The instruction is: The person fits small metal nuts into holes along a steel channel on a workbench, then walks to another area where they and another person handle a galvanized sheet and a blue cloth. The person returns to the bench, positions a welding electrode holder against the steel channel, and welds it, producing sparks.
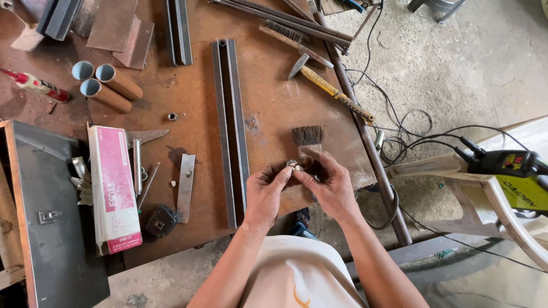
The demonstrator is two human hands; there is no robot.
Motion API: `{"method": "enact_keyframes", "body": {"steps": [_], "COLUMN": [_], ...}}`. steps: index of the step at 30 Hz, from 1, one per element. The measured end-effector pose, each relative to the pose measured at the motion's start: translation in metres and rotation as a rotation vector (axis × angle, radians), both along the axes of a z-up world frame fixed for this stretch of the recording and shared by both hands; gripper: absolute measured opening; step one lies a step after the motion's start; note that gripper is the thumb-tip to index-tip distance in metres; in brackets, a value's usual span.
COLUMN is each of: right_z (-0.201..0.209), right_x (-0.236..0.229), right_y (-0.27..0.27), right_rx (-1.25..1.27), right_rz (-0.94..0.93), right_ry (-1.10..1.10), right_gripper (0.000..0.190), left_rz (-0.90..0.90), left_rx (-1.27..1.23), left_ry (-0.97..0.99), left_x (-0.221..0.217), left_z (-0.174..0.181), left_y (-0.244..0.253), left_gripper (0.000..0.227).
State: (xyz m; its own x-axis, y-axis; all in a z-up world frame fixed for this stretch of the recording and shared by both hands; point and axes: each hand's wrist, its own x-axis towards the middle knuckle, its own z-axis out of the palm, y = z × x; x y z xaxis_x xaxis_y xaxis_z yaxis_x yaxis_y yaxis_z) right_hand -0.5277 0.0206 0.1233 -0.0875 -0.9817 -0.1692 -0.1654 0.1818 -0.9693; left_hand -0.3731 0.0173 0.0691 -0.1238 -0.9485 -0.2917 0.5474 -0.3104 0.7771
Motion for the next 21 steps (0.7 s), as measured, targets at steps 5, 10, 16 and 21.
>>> {"method": "enact_keyframes", "body": {"steps": [5,10,16,21], "right_z": [-0.014,-0.002,-0.008,-0.003], "right_x": [-0.009,-0.001,-0.023,-0.02], "right_y": [-0.004,-0.008,-0.012,-0.012], "right_rx": [-0.068,0.137,-0.06,0.167], "right_rz": [0.037,-0.072,0.235,0.19], "right_ry": [-0.017,0.064,-0.178,-0.217], "right_gripper": [0.023,0.02,0.026,0.033], "left_rz": [-0.076,-0.103,-0.066,-0.179], "left_rx": [-0.049,-0.083,-0.041,-0.091], "left_ry": [-0.022,-0.099,-0.059,-0.008], "left_x": [0.002,0.003,0.01,0.01], "left_z": [0.013,0.012,0.007,0.005], "left_y": [0.0,0.001,0.0,0.001], "left_gripper": [0.024,0.025,0.028,0.028]}}
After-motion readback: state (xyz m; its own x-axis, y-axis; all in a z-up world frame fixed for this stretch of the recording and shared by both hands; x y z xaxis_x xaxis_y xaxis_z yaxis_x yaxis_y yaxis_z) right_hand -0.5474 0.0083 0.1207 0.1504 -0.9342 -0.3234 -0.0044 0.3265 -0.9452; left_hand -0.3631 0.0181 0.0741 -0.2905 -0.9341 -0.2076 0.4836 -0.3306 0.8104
